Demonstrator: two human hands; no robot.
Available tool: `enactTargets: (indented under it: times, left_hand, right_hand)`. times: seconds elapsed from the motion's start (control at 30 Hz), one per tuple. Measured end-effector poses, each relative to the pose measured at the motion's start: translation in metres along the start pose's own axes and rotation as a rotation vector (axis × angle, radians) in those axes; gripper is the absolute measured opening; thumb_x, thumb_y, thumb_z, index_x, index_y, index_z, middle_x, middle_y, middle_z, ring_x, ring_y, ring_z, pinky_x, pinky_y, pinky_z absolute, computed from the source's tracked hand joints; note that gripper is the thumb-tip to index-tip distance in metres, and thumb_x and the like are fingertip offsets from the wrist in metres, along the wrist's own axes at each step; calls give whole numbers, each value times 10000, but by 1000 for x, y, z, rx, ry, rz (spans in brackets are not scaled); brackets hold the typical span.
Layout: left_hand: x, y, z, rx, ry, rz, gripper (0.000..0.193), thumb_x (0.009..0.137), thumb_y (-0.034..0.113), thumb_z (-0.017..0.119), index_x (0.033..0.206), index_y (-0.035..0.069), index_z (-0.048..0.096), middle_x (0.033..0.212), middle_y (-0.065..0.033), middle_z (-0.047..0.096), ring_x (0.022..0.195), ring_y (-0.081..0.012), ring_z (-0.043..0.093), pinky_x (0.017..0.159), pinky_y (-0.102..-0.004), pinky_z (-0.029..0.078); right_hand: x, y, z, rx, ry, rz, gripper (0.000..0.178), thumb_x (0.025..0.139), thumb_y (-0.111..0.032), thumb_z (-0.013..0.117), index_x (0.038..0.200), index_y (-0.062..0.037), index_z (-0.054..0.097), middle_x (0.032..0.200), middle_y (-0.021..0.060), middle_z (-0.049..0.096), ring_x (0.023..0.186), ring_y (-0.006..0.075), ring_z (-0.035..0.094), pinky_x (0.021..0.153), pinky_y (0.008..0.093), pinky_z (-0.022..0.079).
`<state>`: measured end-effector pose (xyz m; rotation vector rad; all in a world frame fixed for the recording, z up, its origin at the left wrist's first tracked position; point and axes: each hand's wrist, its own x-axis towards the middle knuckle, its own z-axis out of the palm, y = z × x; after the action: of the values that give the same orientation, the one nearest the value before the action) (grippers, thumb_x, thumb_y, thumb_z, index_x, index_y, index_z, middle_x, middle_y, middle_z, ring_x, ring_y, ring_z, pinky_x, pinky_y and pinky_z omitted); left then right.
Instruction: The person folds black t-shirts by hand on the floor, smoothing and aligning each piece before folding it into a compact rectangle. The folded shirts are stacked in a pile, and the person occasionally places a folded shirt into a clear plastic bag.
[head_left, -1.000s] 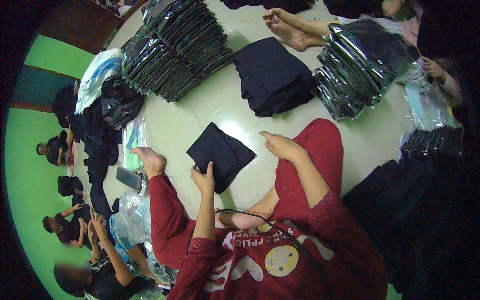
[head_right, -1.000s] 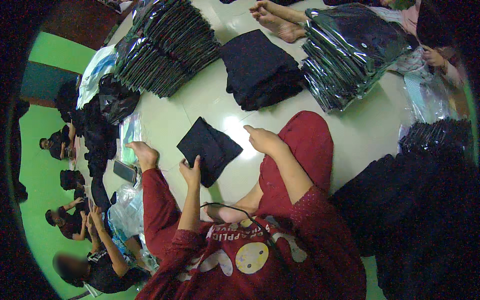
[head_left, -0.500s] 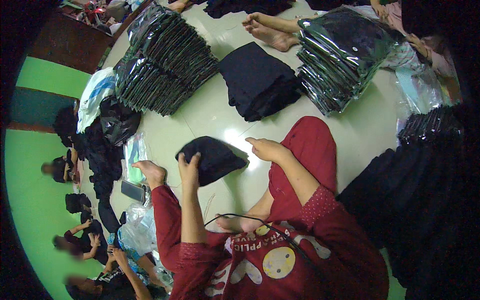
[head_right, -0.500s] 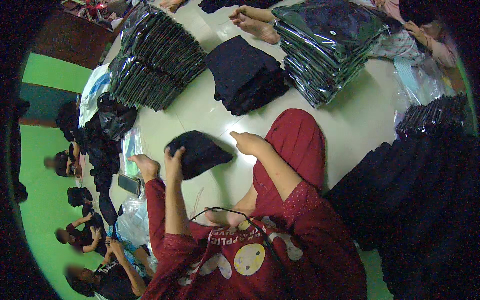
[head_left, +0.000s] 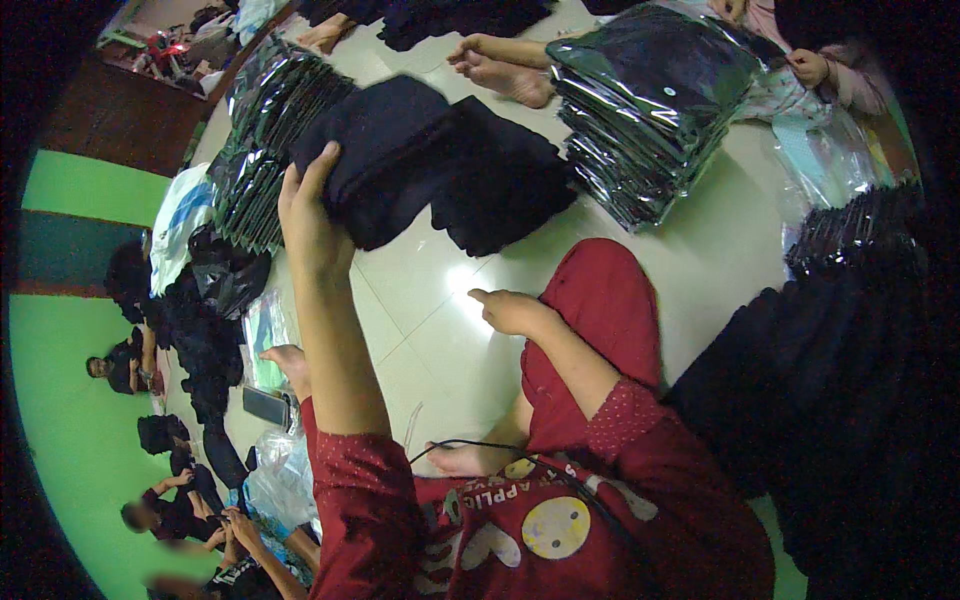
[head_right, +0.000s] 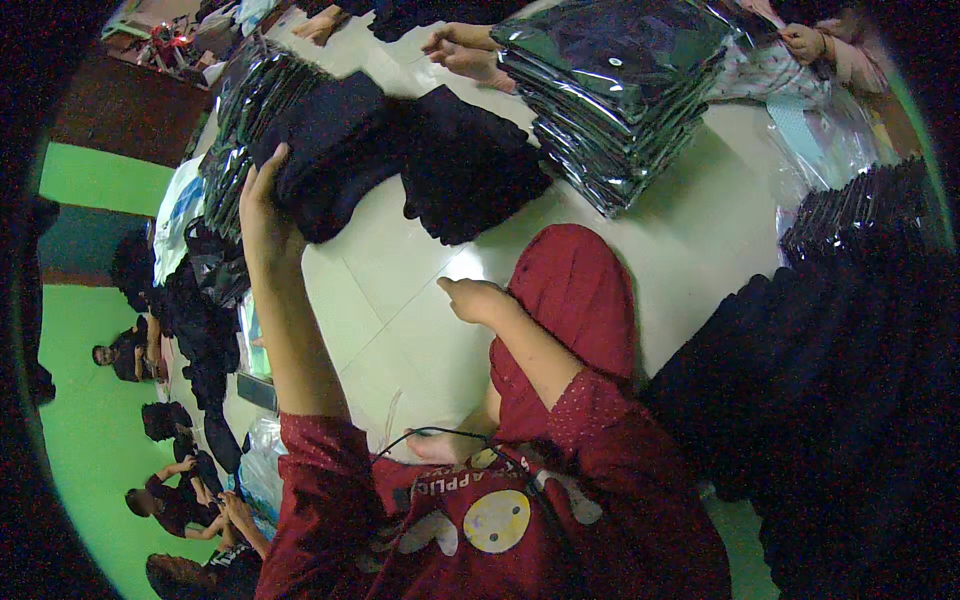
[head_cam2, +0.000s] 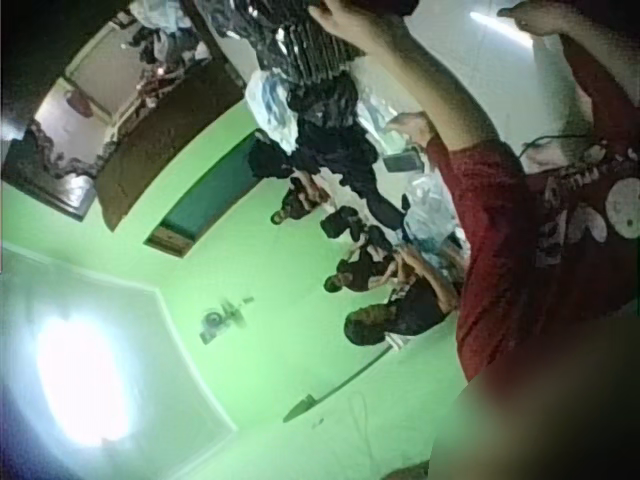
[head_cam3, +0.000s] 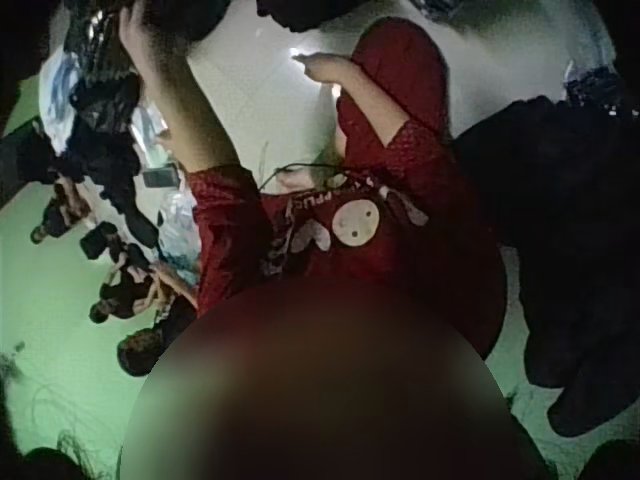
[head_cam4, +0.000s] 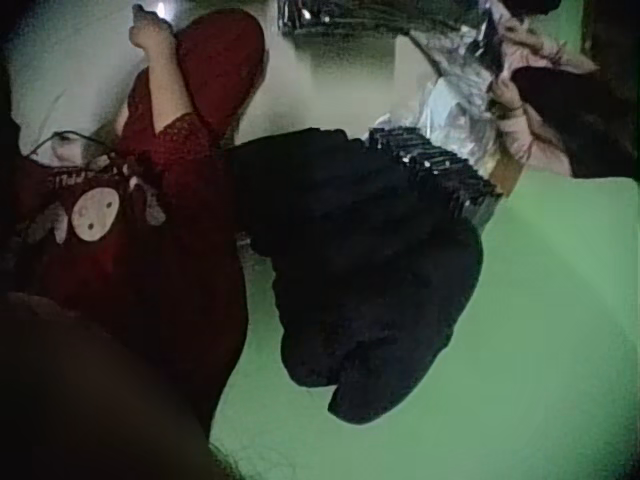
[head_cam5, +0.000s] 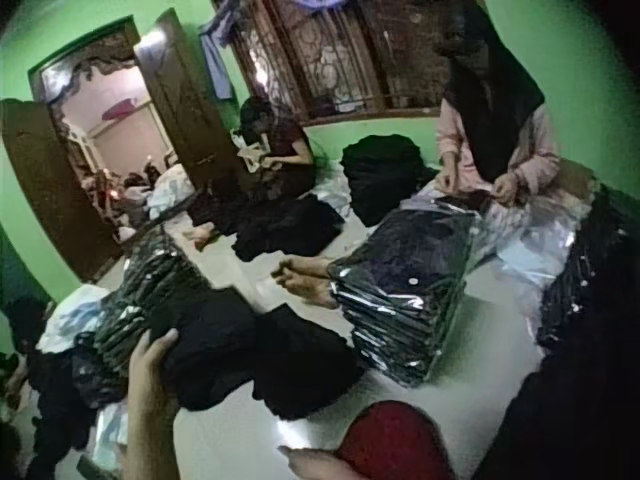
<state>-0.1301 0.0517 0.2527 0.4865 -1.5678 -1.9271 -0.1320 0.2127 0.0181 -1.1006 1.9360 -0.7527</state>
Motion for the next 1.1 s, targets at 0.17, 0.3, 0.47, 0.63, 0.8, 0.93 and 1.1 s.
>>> enactTargets:
  times: [0.17,0.3,0.47,0.63,0.8,0.93,1.1]
  left_hand:
    - [-29,-19,-30,163,46,-121,398,807,100,652,1146,-51,510,1057,-143,620,933,-252,632,840,-356,502]
    - [-48,-27,-45,216,116,-243,405,801,56,646,1163,-34,486,1049,-137,616,929,-242,623,827,-347,505]
    - [-64,-26,-52,128,59,-214,320,804,42,634,1093,-2,503,1014,-119,610,888,-203,622,794,-309,513]
    - [-90,-32,-71,152,212,-290,351,795,44,645,1107,-5,493,1006,-139,607,866,-219,634,768,-333,537]
    - [-115,-47,-105,108,180,-381,349,798,8,633,1107,9,470,957,-150,620,817,-228,650,736,-340,558]
    - [-133,-61,-140,40,195,-353,313,804,14,634,1073,26,475,947,-143,624,814,-218,647,729,-331,546]
    - [-178,-87,-191,374,313,-538,396,823,132,658,1157,40,466,1085,-134,599,975,-226,595,797,-353,500]
  right_hand:
    - [8,5,12,-28,67,-99,506,839,-82,464,1337,-36,388,1041,255,609,936,378,609,790,464,494]
    - [14,9,17,-69,61,-105,500,838,-113,482,1325,-36,396,1041,242,615,933,377,611,800,463,491]
    - [7,6,10,-174,36,-40,399,830,-146,506,1208,-17,515,1072,218,615,952,371,609,814,449,492]
    - [2,1,5,-41,29,86,334,822,-154,514,1115,-5,577,1076,233,609,970,376,601,835,447,484]
    - [10,8,7,-20,15,-59,486,838,-113,504,1308,-40,404,1034,242,624,957,388,606,818,435,486]
    - [8,18,7,-1,50,-68,491,850,-95,486,1331,-60,390,1045,211,632,967,348,611,840,397,478]
    - [6,20,2,71,65,-106,464,852,-114,487,1310,-73,424,958,244,633,885,391,609,787,434,473]
